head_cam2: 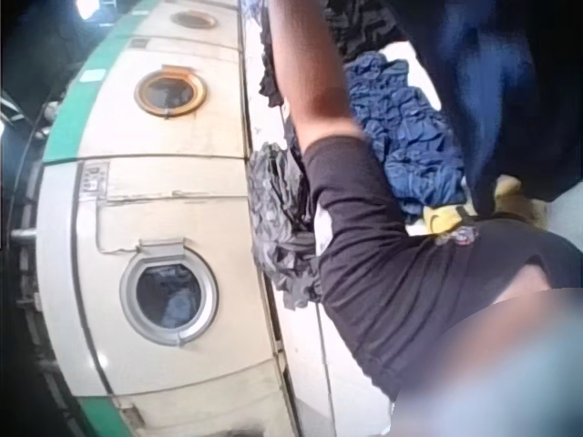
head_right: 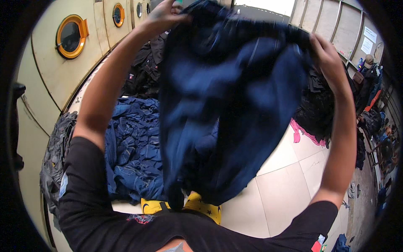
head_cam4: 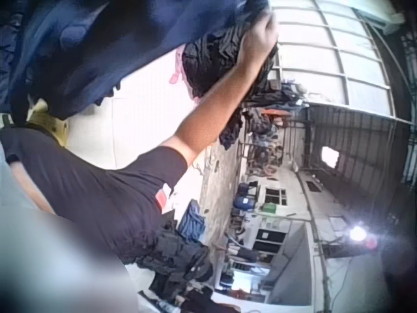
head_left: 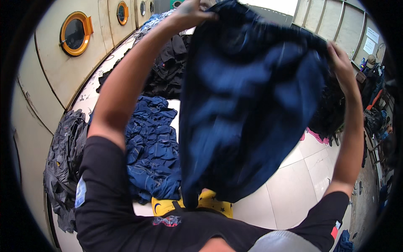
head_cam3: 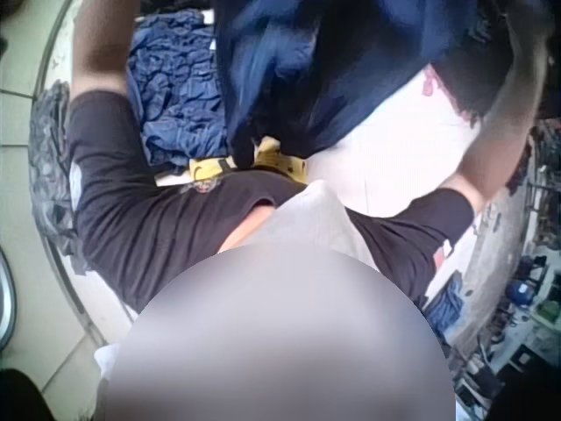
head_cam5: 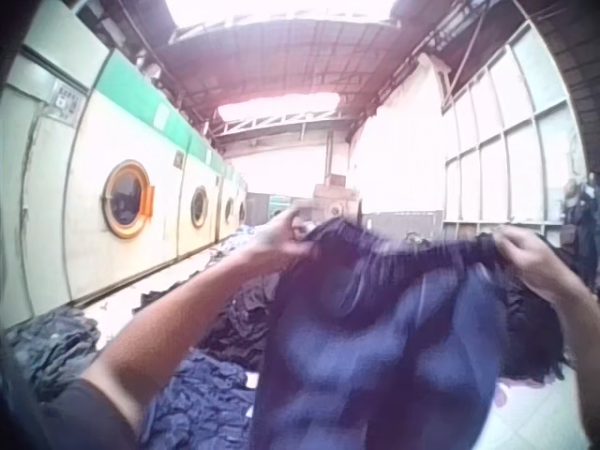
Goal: The person sorts through a large pile of denim jeans on the floor, picking up individual pairs, briefly unfolding them, and placing them into a separate stack. The person handles the jeans one at a time, separating them from the main pile.
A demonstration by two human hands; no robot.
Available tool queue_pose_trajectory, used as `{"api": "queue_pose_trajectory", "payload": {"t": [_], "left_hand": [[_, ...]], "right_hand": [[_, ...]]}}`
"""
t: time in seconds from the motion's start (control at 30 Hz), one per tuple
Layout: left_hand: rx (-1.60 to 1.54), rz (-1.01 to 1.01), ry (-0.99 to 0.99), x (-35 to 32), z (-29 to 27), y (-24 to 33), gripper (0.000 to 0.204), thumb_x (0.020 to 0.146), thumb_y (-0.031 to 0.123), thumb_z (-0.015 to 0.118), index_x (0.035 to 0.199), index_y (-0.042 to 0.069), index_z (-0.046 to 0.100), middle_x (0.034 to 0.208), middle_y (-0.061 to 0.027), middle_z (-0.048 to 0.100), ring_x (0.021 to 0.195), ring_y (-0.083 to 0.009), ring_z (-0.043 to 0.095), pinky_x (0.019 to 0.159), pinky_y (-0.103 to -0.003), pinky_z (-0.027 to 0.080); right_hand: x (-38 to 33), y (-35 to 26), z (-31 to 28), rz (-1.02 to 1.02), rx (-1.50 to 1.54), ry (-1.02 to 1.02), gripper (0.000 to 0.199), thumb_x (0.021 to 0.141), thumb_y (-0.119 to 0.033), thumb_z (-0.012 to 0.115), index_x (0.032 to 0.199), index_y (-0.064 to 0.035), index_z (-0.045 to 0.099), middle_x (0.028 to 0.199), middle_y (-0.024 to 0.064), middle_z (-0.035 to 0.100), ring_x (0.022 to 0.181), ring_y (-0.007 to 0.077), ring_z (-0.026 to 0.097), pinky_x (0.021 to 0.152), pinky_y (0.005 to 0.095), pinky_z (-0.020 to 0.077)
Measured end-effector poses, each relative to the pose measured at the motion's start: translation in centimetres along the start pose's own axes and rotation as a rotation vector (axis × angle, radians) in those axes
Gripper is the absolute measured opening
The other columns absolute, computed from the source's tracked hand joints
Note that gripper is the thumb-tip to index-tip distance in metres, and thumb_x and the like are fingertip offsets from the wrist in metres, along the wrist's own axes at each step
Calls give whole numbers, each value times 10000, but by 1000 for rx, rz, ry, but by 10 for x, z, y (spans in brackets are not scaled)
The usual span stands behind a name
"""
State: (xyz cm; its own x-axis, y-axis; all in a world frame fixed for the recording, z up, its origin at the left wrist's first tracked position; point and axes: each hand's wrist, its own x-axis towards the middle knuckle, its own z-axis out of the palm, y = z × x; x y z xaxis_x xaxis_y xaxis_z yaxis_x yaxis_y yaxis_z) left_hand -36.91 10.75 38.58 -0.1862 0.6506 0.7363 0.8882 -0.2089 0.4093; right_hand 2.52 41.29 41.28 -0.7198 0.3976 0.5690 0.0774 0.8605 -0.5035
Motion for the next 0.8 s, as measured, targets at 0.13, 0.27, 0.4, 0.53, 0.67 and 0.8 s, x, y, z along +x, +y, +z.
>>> {"api": "queue_pose_trajectory", "payload": {"t": [0.13, 0.27, 0.4, 0.53, 0.67, 0.8], "left_hand": [[653, -122, 440, 23, 97, -117, 707, 899, 259, 735, 1533, 57, 498, 1330, -223, 647, 1224, -405, 660, 1025, -477, 551], [351, -564, -159, -143, 225, -134, 920, 945, 816, 572, 1670, 271, 417, 1789, -198, 234, 1621, -535, 197, 1183, -846, 201], [154, -726, -263, -332, 283, -76, 852, 1007, 619, 646, 1702, 214, 366, 1781, -201, 259, 1596, -537, 267, 1287, -655, 244], [-55, -504, -59, -467, 254, -34, 733, 985, 412, 759, 1583, 77, 500, 1681, -217, 436, 1600, -428, 338, 1296, -549, 293], [539, -965, -95, -603, 216, -51, 1000, 889, 613, 779, 1652, 89, 400, 1703, -230, 379, 1586, -441, 352, 1275, -632, 269], [448, -1583, -566, -684, 199, -87, 1291, 759, 764, 832, 1733, 181, 217, 1718, -283, 309, 1566, -434, 386, 1204, -695, 352]], "right_hand": [[85, 102, 108, -236, -241, 404, 698, 1050, -436, 686, 1593, -53, 473, 1626, 356, 393, 1544, 460, 375, 1236, 495, 381], [-37, 161, 266, 147, -189, -23, 726, 1089, -545, 538, 1634, -75, 444, 1678, 365, 339, 1575, 547, 301, 1273, 593, 302], [-217, 183, 336, 337, -116, -32, 615, 1136, -465, 512, 1597, -58, 505, 1593, 290, 516, 1474, 445, 501, 1231, 548, 378], [-350, 198, 343, 633, 369, 391, 476, 1130, -228, 579, 1539, 9, 531, 1521, 195, 588, 1359, 305, 590, 1171, 412, 452], [-466, 178, 377, 515, 153, -271, 530, 1083, -267, 609, 1516, 25, 518, 1479, 183, 611, 1312, 291, 621, 1102, 424, 506], [-513, 122, 408, 911, 83, -1196, 684, 984, -380, 733, 1457, 77, 544, 1352, 279, 690, 1242, 431, 673, 1066, 492, 529]]}}
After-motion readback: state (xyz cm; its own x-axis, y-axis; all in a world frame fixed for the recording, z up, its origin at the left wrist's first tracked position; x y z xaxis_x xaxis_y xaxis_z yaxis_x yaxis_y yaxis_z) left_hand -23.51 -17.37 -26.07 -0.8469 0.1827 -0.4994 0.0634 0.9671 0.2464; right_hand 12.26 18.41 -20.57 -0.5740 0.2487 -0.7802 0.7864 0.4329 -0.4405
